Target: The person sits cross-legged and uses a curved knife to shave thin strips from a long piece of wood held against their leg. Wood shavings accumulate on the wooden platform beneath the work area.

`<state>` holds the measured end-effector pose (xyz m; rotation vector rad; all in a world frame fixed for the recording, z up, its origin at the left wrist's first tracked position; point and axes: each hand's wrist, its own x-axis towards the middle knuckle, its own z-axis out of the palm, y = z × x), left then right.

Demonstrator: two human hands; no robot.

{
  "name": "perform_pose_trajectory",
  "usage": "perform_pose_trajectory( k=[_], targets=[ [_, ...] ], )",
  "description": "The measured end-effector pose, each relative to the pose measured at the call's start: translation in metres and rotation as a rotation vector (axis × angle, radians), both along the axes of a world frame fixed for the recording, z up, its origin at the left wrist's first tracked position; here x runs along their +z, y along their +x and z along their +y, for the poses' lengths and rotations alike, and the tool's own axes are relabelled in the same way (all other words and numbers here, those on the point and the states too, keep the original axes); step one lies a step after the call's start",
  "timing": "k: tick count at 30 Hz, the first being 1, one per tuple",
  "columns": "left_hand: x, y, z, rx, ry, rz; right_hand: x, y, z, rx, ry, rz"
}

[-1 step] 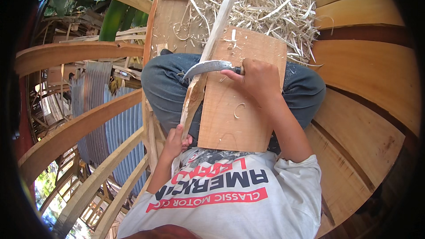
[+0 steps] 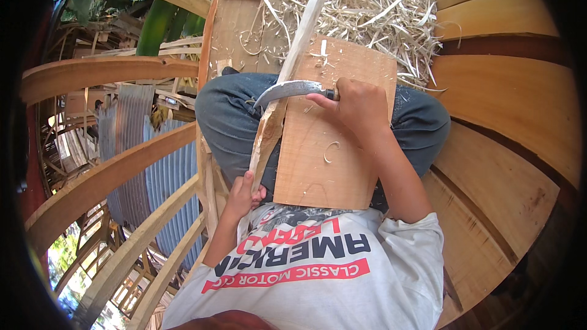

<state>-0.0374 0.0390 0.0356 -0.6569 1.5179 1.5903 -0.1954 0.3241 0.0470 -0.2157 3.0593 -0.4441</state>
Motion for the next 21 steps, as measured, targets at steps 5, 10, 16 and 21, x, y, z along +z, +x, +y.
perform_pose_trajectory(
  k=[5,10,16,21],
  targets=[
    [-0.002,-0.003,0.001,-0.005,0.006,-0.032,-0.007,-0.015,0.004,0.020,0.045,0.073],
    [-0.008,-0.002,0.000,0.006,0.028,-0.037,-0.014,-0.046,0.018,-0.097,0.117,0.021],
    [-0.009,-0.005,0.004,0.025,0.039,-0.055,-0.024,-0.080,0.031,-0.111,0.165,0.093],
    [-0.005,-0.003,0.006,0.038,0.058,-0.081,-0.018,-0.089,0.025,-0.121,0.172,0.049]
  ],
)
